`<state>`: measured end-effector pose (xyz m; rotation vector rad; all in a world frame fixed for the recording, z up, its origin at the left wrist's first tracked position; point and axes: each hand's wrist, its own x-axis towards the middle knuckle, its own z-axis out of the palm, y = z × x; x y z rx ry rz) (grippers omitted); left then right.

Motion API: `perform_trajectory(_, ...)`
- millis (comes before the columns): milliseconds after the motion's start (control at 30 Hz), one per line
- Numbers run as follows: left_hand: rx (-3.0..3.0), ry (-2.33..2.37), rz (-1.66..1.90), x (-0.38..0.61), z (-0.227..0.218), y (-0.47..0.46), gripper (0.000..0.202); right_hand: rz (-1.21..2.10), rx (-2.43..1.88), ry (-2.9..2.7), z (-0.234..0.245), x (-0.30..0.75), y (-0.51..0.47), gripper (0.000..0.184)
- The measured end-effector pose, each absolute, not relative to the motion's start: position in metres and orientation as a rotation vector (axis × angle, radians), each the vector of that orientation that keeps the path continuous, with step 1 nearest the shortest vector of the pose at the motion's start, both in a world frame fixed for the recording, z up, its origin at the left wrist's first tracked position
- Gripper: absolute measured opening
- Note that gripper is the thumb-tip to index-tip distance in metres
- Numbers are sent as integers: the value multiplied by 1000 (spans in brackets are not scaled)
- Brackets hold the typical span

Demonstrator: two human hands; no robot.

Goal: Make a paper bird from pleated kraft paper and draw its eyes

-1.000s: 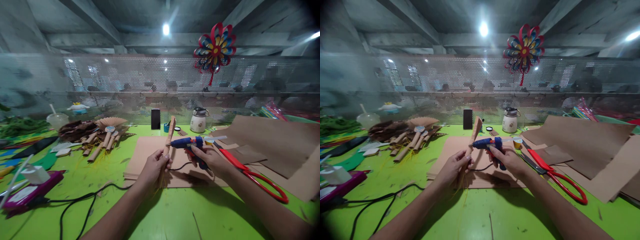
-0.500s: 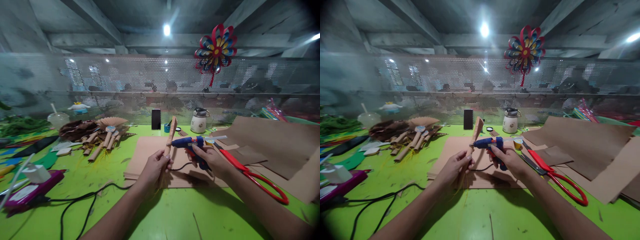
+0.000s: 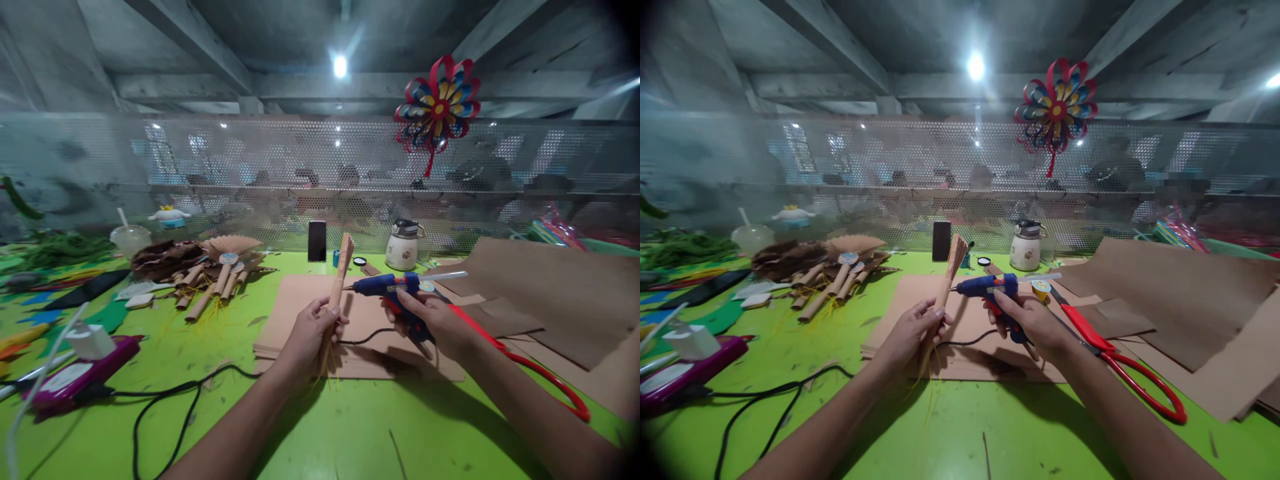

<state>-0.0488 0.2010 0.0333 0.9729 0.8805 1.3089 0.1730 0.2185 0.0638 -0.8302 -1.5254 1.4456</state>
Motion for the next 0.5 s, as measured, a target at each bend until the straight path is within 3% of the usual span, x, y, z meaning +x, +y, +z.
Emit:
perform_trajectory(233, 1009, 886, 1319, -50, 34, 202, 14, 1465, -792, -1480, 65, 174, 218, 37)
perform_trajectory(500, 1051, 886, 1267, -52, 36, 203, 17, 1503, -727, -1492, 65, 176, 218, 38)
